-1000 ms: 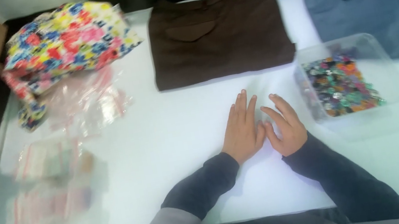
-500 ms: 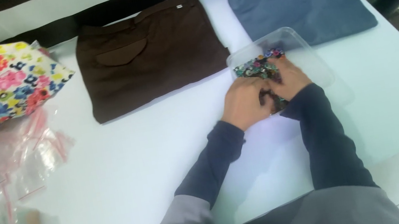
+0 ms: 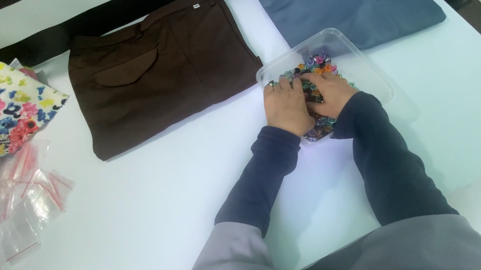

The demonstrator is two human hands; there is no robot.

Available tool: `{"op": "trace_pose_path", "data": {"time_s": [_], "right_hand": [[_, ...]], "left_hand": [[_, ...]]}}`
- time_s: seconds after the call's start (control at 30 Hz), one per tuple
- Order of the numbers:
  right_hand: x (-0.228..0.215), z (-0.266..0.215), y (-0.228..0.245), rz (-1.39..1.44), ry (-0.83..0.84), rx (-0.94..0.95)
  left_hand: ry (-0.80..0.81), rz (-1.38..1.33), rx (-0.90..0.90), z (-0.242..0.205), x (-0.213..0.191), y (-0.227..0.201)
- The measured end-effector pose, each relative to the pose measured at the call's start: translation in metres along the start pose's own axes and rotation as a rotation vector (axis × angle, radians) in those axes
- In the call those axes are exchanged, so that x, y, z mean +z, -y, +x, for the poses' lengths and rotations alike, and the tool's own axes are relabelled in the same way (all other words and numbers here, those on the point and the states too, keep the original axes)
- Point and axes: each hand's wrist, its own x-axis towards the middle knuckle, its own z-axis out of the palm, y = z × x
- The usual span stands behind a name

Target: Sorting small buttons from a container and placing them into individual plastic bags on a work table.

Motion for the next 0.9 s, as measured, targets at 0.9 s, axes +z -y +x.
{"op": "trace_pose_path", "data": {"time_s": [0.9], "right_hand": [[-0.037, -0.047, 0.029, 0.544, -0.400, -0.163]], "left_hand": [[-0.377, -0.581, 0.073, -0.037, -0.025, 0.014]]}}
